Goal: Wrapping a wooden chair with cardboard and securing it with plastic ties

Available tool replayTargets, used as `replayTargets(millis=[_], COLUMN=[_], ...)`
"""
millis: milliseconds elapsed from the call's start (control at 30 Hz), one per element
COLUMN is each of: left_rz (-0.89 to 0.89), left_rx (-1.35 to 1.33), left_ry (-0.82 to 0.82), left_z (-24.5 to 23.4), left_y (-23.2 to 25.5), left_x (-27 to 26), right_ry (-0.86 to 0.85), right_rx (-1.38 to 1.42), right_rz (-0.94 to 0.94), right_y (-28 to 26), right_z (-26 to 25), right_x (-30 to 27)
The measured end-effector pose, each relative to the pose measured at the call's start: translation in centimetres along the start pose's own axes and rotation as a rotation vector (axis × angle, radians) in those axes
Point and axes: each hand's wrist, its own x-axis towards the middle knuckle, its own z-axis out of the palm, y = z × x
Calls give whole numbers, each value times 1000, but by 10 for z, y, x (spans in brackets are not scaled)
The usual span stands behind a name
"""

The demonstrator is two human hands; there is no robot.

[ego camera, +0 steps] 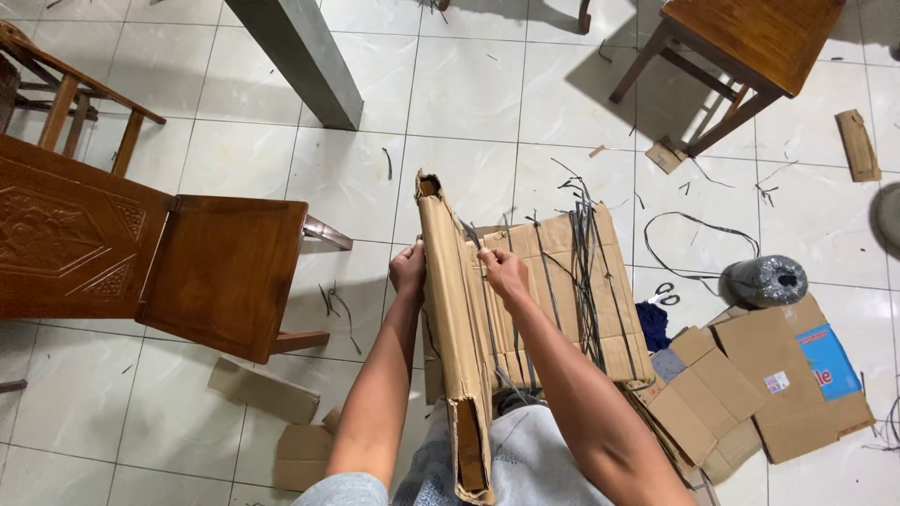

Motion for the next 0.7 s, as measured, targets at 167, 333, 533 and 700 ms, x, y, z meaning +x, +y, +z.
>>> replayTargets(millis=[167, 333, 533, 700], left_rz=[14, 4, 36, 80], left_rx=[115, 146, -3, -202], left_ry=[21, 16, -103, -122], left_z=[-1, 3, 3, -9], left_y=[14, -16, -49, -65], left_x=[0, -13, -59, -112], right_ry=[27, -4, 1, 5], right_rx=[-54, -189, 4, 257], right_rz=[-18, 2, 40, -55], right_y=[-9, 5, 49, 34], right_z=[4, 4, 18, 15], right_x=[14, -1, -23, -86])
